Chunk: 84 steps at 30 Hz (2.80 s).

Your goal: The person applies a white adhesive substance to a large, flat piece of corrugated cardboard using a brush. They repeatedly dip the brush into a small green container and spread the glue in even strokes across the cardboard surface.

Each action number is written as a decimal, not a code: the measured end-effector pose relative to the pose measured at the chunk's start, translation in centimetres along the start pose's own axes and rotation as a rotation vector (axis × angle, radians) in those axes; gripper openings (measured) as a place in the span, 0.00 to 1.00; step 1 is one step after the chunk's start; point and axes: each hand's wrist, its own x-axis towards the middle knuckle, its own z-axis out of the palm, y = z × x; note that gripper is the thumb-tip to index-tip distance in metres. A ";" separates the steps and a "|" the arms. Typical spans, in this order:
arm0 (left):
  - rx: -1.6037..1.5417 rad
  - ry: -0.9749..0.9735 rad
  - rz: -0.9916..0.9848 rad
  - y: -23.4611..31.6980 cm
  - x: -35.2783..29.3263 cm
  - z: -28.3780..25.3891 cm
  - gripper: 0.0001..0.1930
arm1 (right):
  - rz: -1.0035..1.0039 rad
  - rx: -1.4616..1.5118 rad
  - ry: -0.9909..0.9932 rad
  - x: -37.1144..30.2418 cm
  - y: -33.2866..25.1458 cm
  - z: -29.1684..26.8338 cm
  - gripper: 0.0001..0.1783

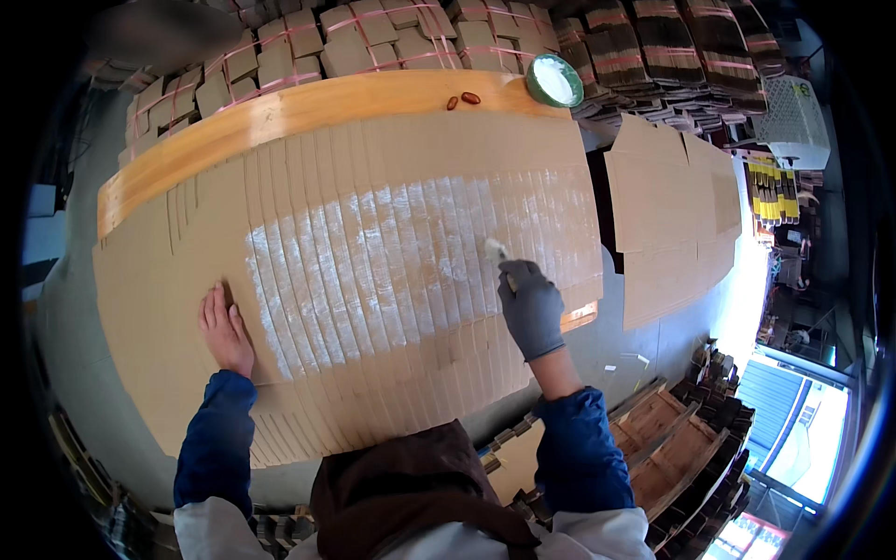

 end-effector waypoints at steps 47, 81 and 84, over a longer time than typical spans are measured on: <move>-0.014 -0.004 -0.018 0.1 -0.1 -0.6 0.23 | -0.169 -0.050 -0.128 12.8 2.0 -0.5 0.09; -0.011 0.030 -0.005 0.4 0.0 -0.3 0.23 | -0.069 0.155 0.029 -2.9 -6.8 1.1 0.08; -0.003 0.021 -0.001 0.2 -0.2 -0.2 0.23 | -0.055 0.117 -0.051 -2.9 -5.9 2.7 0.09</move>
